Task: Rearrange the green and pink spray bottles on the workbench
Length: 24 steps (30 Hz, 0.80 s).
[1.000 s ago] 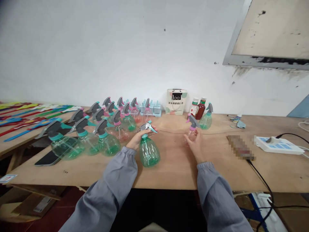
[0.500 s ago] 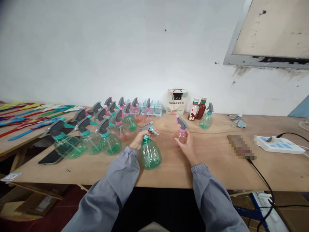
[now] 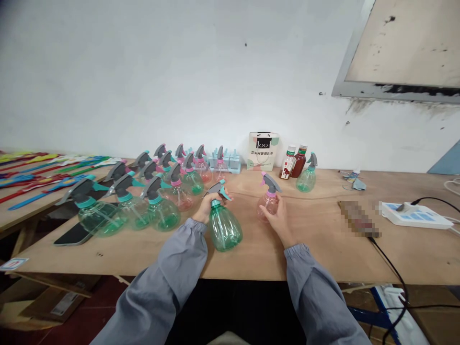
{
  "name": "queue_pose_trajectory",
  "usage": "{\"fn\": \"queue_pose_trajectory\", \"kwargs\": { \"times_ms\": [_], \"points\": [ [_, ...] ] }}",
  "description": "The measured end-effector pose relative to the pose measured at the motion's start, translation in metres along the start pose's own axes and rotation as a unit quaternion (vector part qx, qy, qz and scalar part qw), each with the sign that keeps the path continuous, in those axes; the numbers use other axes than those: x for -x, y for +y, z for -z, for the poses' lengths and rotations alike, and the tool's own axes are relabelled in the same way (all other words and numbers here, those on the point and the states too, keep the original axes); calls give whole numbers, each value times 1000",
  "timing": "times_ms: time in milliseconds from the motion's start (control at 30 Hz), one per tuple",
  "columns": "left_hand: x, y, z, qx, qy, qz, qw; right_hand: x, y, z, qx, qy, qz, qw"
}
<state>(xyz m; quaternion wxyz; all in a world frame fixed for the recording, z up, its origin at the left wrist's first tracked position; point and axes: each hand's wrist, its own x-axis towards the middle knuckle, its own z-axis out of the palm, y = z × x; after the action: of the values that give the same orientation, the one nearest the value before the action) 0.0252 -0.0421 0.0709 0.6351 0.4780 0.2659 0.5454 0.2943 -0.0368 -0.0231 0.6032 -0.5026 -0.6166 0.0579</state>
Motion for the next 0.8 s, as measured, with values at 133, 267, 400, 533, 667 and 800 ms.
{"fn": "queue_pose_trajectory", "kwargs": {
  "times_ms": [133, 267, 400, 533, 667, 800],
  "points": [
    [-2, 1, 3, 11, 20, 1, 1000, 0, -2, 0, 8, -2, -10, 1000],
    [-2, 2, 3, -15, 14, -15, 1000, 1, -1, 1, 8, -6, -15, 1000],
    [-2, 1, 2, -19, 31, -25, 999, 1, 0, 0, 6, -3, -8, 1000],
    [-1, 3, 1, -35, 22, -27, 999, 1, 0, 0, 9, 0, -11, 1000],
    [1, 6, -2, -31, 13, -53, 998, 1, 0, 0, 5, -2, -12, 1000],
    [4, 7, -4, -38, 12, -55, 998, 1, 0, 0, 8, 3, -6, 1000]
  ]
}}
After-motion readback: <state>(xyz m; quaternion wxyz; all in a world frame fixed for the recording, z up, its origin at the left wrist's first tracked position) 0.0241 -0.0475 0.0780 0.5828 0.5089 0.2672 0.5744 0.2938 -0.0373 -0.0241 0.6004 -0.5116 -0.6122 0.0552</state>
